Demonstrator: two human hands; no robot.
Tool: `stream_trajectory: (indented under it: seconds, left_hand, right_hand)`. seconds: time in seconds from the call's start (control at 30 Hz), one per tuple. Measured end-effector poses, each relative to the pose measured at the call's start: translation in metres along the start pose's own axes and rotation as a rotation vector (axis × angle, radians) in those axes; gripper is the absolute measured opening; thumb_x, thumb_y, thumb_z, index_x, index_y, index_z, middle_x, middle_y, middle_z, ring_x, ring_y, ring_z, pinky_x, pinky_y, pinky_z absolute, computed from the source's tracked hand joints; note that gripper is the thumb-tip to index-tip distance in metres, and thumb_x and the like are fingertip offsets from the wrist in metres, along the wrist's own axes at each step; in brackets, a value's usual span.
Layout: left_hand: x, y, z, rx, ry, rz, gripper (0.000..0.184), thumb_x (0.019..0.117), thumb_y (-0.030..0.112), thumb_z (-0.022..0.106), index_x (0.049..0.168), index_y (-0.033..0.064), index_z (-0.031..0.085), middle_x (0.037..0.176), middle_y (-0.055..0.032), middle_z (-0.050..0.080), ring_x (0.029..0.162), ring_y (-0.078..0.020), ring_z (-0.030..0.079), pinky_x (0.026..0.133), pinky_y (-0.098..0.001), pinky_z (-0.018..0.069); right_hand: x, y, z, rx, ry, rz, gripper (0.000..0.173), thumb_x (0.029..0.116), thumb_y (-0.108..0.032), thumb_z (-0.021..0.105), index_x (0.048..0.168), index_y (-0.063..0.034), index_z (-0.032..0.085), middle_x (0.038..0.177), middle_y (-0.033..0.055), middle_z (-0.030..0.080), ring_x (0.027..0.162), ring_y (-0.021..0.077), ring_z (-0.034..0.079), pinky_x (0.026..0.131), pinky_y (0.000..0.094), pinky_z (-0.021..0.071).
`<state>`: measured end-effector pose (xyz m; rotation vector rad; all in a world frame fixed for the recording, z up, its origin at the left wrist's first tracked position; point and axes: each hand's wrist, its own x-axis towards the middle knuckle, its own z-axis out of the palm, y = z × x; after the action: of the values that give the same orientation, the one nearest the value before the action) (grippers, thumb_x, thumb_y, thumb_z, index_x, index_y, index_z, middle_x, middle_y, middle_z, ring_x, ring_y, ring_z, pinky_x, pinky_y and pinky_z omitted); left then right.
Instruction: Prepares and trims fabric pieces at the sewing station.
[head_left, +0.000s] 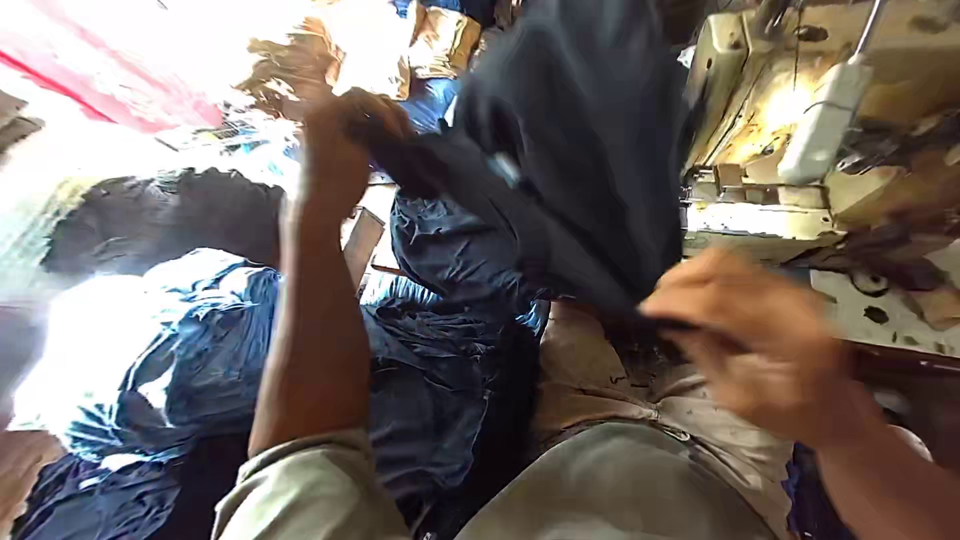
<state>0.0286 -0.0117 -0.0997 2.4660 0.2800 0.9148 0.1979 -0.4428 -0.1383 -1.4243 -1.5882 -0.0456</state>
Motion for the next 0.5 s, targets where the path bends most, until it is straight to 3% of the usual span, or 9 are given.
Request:
stream_trajectory:
  seconds: [0.07,0.13,0.2,0.3,0.37,0.5]
  left_hand:
    - [-0.033,-0.018,0.049,0.190,-0.321,0.000,0.030,0.0934,-0.007,0.050,0.110,0.0045,0.073,0.136,-0.0186,0.060,0.132,-0.0358,0.054,0.111,-0.0593,0.0433]
    - [-0.057,-0.015,0.088,0.265,-0.341,-0.056,0.035,0.0900,-0.008,0.051,0.111,0.0075,0.074,0.145,-0.0191,0.054,0.134,-0.0357,0.054,0.107,-0.0563,0.0480]
    - [-0.066,0.012,0.122,0.218,-0.221,-0.074,0.028,0.0972,0.002,0.052,0.115,0.0072,0.073,0.137,-0.0138,0.061,0.123,-0.0257,0.062,0.100,-0.0452,0.0536]
    - [-0.068,0.071,0.167,0.002,-0.208,-0.155,0.024,0.1012,0.017,0.061,0.122,0.0055,0.067,0.109,-0.0085,0.071,0.089,-0.0158,0.071,0.077,-0.0368,0.0625]
    - [-0.072,0.096,0.195,-0.051,-0.276,-0.185,0.027,0.0985,0.024,0.068,0.118,0.0055,0.067,0.103,-0.0069,0.070,0.084,-0.0140,0.069,0.075,-0.0344,0.0613]
    - [-0.076,0.099,0.240,0.044,-0.411,-0.322,0.059,0.0875,0.040,0.081,0.128,0.0030,0.060,0.104,-0.0136,0.067,0.086,-0.0252,0.067,0.078,-0.0453,0.0585]
  right_hand:
    - [-0.050,0.030,0.053,-0.045,-0.099,0.147,0.020,0.0978,-0.008,0.061,0.111,-0.0070,0.075,0.107,0.0105,0.071,0.091,0.0151,0.070,0.075,0.0306,0.0614]
    - [-0.091,0.054,0.095,-0.097,-0.143,0.260,0.022,0.0955,-0.006,0.061,0.112,-0.0073,0.075,0.106,0.0130,0.070,0.081,0.0183,0.070,0.064,0.0332,0.0606]
    - [-0.112,0.066,0.118,-0.117,-0.157,0.311,0.023,0.0929,-0.004,0.063,0.112,-0.0072,0.075,0.108,0.0146,0.070,0.077,0.0209,0.071,0.060,0.0358,0.0606]
    - [-0.121,0.068,0.127,-0.101,-0.137,0.343,0.022,0.0942,-0.006,0.062,0.112,-0.0087,0.075,0.108,0.0131,0.070,0.074,0.0197,0.070,0.058,0.0349,0.0592]
    - [-0.122,0.067,0.129,-0.091,-0.140,0.339,0.021,0.0949,-0.007,0.061,0.111,-0.0091,0.075,0.107,0.0125,0.070,0.072,0.0198,0.069,0.055,0.0350,0.0578]
    - [-0.126,0.065,0.125,-0.073,-0.195,0.327,0.021,0.0937,-0.008,0.063,0.111,-0.0106,0.074,0.108,0.0124,0.069,0.070,0.0204,0.068,0.053,0.0358,0.0568]
